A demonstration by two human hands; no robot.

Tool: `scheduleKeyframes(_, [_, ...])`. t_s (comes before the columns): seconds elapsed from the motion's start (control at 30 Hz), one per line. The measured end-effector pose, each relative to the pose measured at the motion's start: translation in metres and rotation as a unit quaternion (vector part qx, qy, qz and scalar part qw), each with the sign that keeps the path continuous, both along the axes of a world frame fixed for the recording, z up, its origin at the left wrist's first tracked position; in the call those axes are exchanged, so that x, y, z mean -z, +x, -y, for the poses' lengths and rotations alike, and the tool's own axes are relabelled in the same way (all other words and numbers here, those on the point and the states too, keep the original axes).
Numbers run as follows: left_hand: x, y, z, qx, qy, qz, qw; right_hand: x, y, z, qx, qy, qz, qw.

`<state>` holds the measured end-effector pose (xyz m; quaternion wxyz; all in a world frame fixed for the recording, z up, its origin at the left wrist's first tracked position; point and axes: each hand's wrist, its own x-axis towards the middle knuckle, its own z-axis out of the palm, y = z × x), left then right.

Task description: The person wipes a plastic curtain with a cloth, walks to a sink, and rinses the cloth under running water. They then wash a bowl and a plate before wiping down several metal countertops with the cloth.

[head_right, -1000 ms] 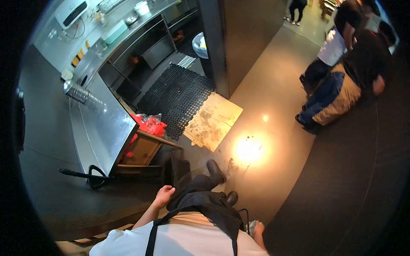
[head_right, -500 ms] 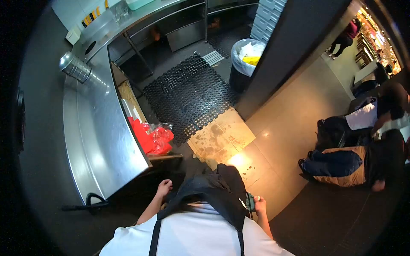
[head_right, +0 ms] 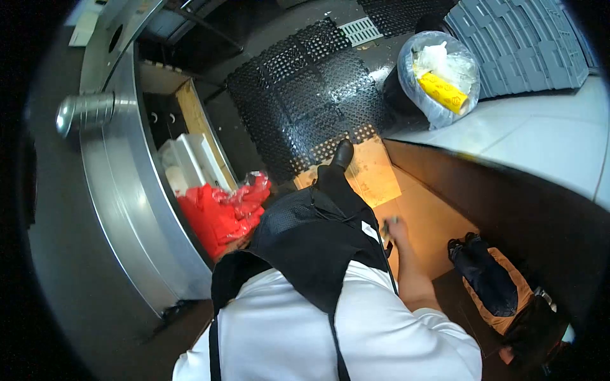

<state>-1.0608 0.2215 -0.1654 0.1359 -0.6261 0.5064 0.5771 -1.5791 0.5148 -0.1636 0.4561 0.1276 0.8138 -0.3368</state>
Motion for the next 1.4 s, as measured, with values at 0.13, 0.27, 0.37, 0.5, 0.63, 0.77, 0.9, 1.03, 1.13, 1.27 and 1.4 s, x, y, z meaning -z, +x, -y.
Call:
scheduleKeyframes(0.13, [0.007, -0.081, 0.037, -0.018, 0.002, -0.010, 1.000, 0.003, -0.171, 0.113, 0.022, -0.137, -0.095, 0.986])
scheduleKeyframes(0.27, [0.023, -0.191, 0.082, -0.198, 0.041, -0.247, 0.948, -0.044, -0.287, 0.202, 0.015, -0.206, -0.124, 0.971])
scheduleKeyframes(0.37, [0.040, -0.303, 0.140, -0.471, 0.290, -0.252, 0.794, -0.035, -0.342, 0.213, -0.065, -0.150, -0.155, 0.974])
scheduleKeyframes(0.5, [0.132, -0.400, 0.247, -0.152, 0.146, -0.190, 0.959, -0.008, -0.371, 0.178, -0.065, -0.021, -0.189, 0.980])
scheduleKeyframes(0.63, [0.131, -0.550, 0.409, 0.139, -0.046, -0.058, 0.988, -0.031, -0.332, 0.146, -0.103, 0.281, -0.132, 0.945])
scheduleKeyframes(0.77, [0.016, -0.783, 0.575, 0.133, -0.209, -0.095, 0.964, -0.036, -0.337, 0.137, -0.131, 0.223, 0.030, 0.966])
scheduleKeyframes(0.9, [-0.038, -0.937, 0.680, 0.065, -0.190, -0.132, 0.971, -0.048, -0.409, 0.182, 0.017, 0.129, 0.039, 0.991])
scheduleKeyframes(1.03, [-0.069, -1.043, 0.697, 0.066, -0.214, -0.181, 0.958, -0.066, -0.551, 0.246, 0.155, 0.035, -0.017, 0.987])
scheduleKeyframes(1.13, [-0.058, -1.083, 0.672, 0.045, -0.224, -0.167, 0.959, -0.034, -0.683, 0.265, 0.181, 0.056, -0.119, 0.975])
scheduleKeyframes(1.27, [0.031, -1.070, 0.588, 0.056, -0.205, -0.067, 0.975, -0.086, -0.908, 0.369, 0.119, -0.108, -0.198, 0.967])
scheduleKeyframes(1.4, [0.077, -1.051, 0.440, 0.265, -0.152, 0.075, 0.949, -0.144, -1.116, 0.432, 0.099, -0.208, -0.228, 0.946])
